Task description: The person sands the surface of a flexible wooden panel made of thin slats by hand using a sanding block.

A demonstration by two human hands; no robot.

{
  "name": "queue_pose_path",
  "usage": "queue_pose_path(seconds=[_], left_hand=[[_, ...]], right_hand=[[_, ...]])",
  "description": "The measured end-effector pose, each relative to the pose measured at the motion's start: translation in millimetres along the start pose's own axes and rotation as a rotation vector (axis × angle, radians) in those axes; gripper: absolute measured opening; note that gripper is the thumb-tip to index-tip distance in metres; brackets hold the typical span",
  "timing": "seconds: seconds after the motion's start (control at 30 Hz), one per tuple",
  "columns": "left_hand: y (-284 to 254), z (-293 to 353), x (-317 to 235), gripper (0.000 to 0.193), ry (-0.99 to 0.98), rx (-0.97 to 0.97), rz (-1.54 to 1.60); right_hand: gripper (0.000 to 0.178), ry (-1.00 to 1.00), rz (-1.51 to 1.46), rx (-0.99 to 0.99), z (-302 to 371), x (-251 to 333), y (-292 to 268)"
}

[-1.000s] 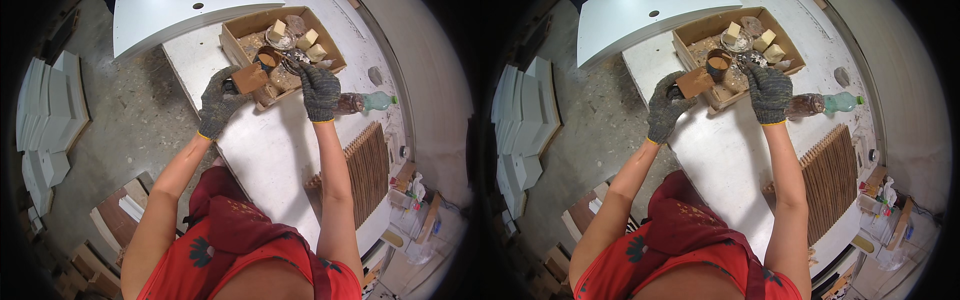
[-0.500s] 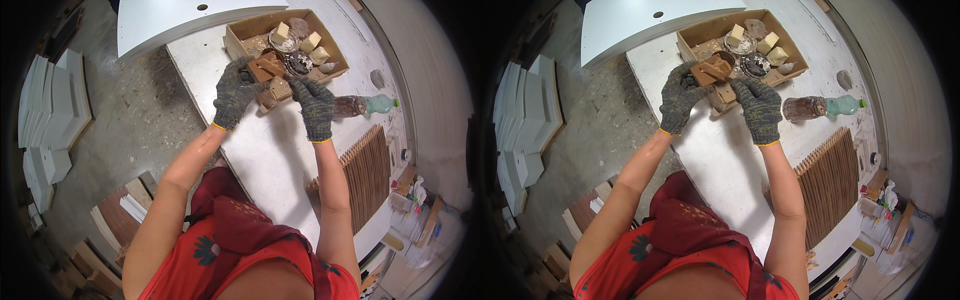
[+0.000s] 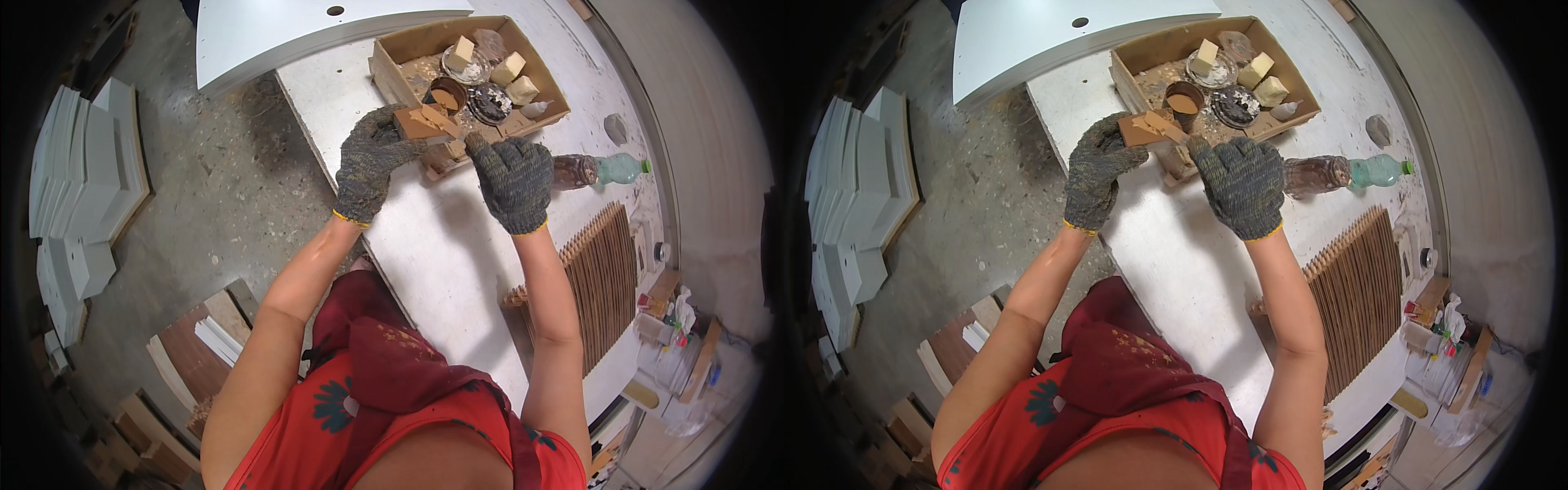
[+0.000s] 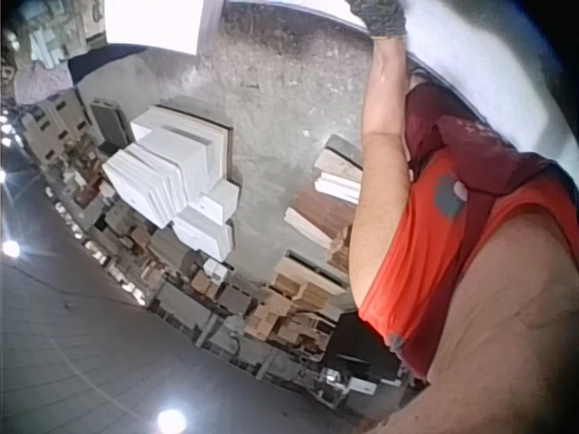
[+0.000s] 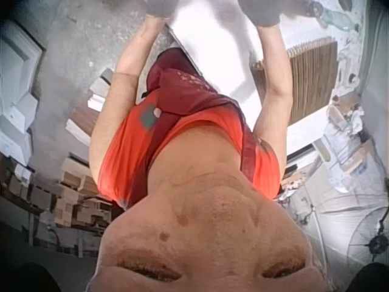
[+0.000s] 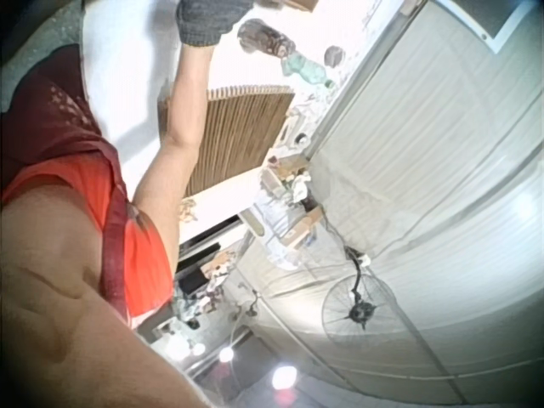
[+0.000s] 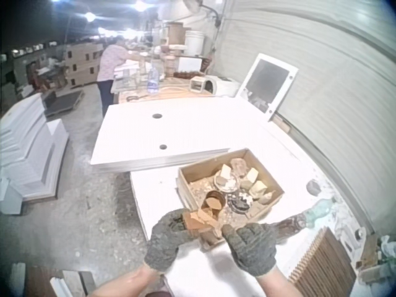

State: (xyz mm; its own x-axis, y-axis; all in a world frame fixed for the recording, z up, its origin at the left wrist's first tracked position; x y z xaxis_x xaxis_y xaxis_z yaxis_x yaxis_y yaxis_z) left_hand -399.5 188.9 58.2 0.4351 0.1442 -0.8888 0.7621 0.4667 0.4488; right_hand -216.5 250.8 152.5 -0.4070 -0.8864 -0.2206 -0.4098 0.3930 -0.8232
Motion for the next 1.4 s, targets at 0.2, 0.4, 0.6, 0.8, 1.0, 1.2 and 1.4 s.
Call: queue_pose_path(seconds=[0.2, 0.4, 0.6, 0.8, 1.0, 1.2, 1.4], left_hand=[[-13, 5, 1, 0.061, -0.005, -0.046, -0.005], [-16, 10, -9, 0.070, 0.098, 0.006, -0.023], [-5, 16, -18, 0.076, 0.115, 0.066, -0.075], [-15, 14, -27, 0.074, 0.152, 0.008, -0.015], [-20, 17, -32, 0.073, 0.132, -0.017, -0.014], [-20, 21, -35, 0.072, 0.148, -0.009, -0.124], [-51, 31, -47, 0.071, 0.340, 0.005, -0.263]], right_hand=[[0.053, -0.063, -0.038, 0.070, 11, 1, -21], [0.016, 0.779, -0.776, -0.056, 14, -4, -24], [0.026, 0.757, -1.036, 0.171, 6, 5, 3], [0.021, 0.914, -1.004, 0.271, 40, -15, 1], [0.018, 1.210, -1.093, 0.013, 52, -9, -19], [0.018, 1.104, -0.989, -0.096, 31, 18, -19], [0.016, 0.762, -0.713, -0.065, 14, 34, -14]])
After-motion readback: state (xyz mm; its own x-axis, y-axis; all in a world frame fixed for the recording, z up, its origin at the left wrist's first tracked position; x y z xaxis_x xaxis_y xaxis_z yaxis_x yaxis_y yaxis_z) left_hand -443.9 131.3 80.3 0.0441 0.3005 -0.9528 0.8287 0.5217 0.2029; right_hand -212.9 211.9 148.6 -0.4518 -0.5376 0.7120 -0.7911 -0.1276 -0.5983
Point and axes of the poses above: each hand's wrist, its own z-axis away from the middle knuckle, its own y-axis out of the palm, x = y × z, the point moved 4 cm from there along -z, towards the middle knuckle, and after that the axes turned 6 degrees about -x, right-handed, at the moved point
